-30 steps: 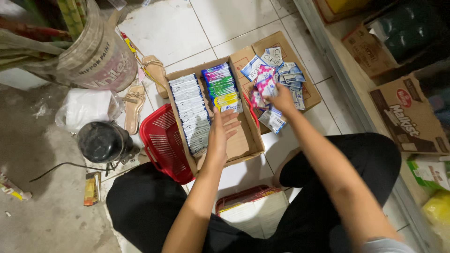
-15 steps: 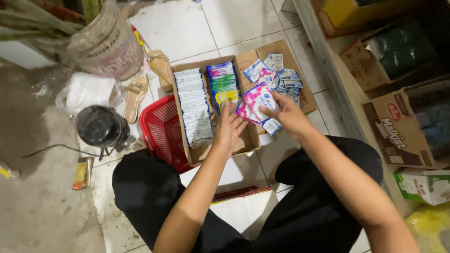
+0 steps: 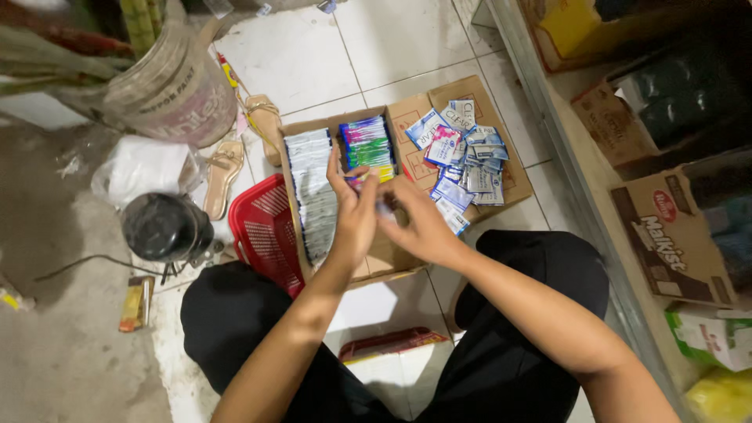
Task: The person sorts various shampoo and detergent sachet packets by hand from a cardboard box into a red plastic basket and different organized stacks within the box.
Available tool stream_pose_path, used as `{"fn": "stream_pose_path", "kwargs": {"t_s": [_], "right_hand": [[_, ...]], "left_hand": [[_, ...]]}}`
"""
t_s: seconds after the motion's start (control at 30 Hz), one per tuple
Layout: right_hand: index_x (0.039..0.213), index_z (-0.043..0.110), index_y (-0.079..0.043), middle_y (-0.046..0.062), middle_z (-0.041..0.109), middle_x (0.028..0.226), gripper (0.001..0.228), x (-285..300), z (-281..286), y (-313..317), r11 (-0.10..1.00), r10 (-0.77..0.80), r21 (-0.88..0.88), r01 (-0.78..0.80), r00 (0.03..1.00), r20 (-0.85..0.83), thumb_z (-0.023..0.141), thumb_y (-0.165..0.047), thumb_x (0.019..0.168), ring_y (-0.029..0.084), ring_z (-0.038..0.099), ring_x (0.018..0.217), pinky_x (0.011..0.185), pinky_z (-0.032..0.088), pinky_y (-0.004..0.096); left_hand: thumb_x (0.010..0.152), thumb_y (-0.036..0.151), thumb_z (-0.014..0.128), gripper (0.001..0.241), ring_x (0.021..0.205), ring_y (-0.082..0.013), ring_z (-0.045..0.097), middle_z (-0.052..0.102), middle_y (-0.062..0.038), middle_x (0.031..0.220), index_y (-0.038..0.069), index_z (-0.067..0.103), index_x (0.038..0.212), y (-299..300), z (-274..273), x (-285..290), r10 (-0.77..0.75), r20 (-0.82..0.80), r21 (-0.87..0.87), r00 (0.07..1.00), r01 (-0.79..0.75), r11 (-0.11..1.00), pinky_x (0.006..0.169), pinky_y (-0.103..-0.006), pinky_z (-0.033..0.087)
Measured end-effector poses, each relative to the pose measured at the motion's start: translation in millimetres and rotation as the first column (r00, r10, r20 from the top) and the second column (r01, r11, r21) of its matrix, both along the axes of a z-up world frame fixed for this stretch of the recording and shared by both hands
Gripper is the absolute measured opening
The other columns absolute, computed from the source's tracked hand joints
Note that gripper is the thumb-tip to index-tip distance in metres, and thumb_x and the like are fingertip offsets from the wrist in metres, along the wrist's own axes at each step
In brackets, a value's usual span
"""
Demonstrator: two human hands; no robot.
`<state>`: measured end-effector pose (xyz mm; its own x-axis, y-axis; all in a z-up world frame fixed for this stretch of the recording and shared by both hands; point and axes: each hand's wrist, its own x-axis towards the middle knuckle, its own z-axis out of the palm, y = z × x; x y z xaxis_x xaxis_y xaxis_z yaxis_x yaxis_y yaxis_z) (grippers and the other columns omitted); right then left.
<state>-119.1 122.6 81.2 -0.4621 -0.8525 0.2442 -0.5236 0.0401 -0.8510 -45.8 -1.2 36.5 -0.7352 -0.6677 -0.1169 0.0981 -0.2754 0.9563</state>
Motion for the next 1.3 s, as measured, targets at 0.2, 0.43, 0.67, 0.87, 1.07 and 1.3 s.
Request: {"fn": "stream_pose_path", "kwargs": {"t_s": [0.2, 0.43, 0.67, 0.87, 1.07, 1.3], "right_hand": [[0.123, 0.07, -0.008, 0.006, 0.071, 0.115, 0.029, -92.5, -42.5, -5.6, 0.984, 0.125, 0.095, -0.15, 0.964, 0.233, 0.072, -0.024, 0.098, 0.018, 0.066, 0.106, 0.092, 0.054, 0.031], [0.136, 0.06, -0.011, 0.015, 0.067, 0.13, 0.047, -210.8, -184.4, -5.0, 0.809, -0.487, 0.337, 0.482, 0.87, -0.075, 0.075, -0.019, 0.093, 0.03, 0.066, 0.118, 0.099, 0.053, 0.038], [0.161, 0.035, -0.017, 0.036, 0.024, 0.157, 0.092, -215.6, -271.2, 17.1, 0.84, -0.365, 0.258, 0.477, 0.85, -0.381, 0.075, 0.005, 0.081, 0.055, 0.039, 0.138, 0.108, 0.042, 0.049], [0.143, 0.047, -0.006, 0.027, 0.051, 0.139, 0.066, -220.7, -280.8, 20.6, 0.745, -0.474, 0.337, 0.575, 0.813, -0.338, 0.071, 0.001, 0.082, 0.047, 0.055, 0.124, 0.102, 0.049, 0.05], [0.098, 0.068, -0.002, 0.011, 0.068, 0.089, 0.02, -216.6, -249.4, 13.7, 0.715, -0.616, 0.294, 0.634, 0.771, -0.165, 0.082, -0.013, 0.089, 0.026, 0.066, 0.082, 0.077, 0.052, 0.038], [0.095, 0.062, -0.006, -0.002, 0.066, 0.091, 0.015, -144.7, -108.9, 6.8, 0.845, -0.485, 0.002, 0.535, 0.764, 0.426, 0.076, -0.008, 0.101, 0.005, 0.058, 0.081, 0.072, 0.046, 0.024]], "left_hand": [[0.104, 0.035, 0.064, 0.05, 0.102, -0.0212, 0.056, 0.057, -0.013, 0.117, 0.005, 0.046, 0.139, -38.2, -43.8, -22.8, 0.109, -0.12, 0.607, 0.987, -0.014, 0.794, 0.092, -0.0353, 0.052], [0.101, 0.052, 0.053, 0.059, 0.083, -0.0178, 0.063, 0.068, -0.016, 0.108, 0.009, 0.052, 0.141, -37.1, -27.4, -38.3, -0.123, -0.052, 0.63, 0.991, 0.128, 0.766, 0.078, -0.0333, 0.055], [0.098, 0.061, 0.043, 0.071, 0.084, -0.0186, 0.069, 0.07, -0.016, 0.121, 0.017, 0.043, 0.154, -30.8, -22.1, -42.5, -0.386, -0.038, 0.648, 0.922, 0.317, 0.693, 0.069, -0.0352, 0.059], [0.098, 0.057, 0.047, 0.07, 0.093, -0.0193, 0.07, 0.068, -0.015, 0.129, 0.019, 0.04, 0.156, -33.5, -26.4, -41.8, -0.402, -0.066, 0.608, 0.913, 0.356, 0.71, 0.074, -0.0348, 0.06], [0.099, 0.055, 0.049, 0.068, 0.096, -0.02, 0.07, 0.067, -0.014, 0.13, 0.018, 0.041, 0.156, -26.8, -18.9, -36.0, -0.342, -0.122, 0.581, 0.932, 0.347, 0.737, 0.079, -0.0369, 0.06], [0.099, 0.042, 0.062, 0.069, 0.101, -0.0262, 0.068, 0.065, -0.022, 0.126, 0.013, 0.039, 0.157, -13.8, -11.6, -12.3, -0.26, -0.185, 0.5, 0.948, 0.318, 0.806, 0.088, -0.0391, 0.058]]}}
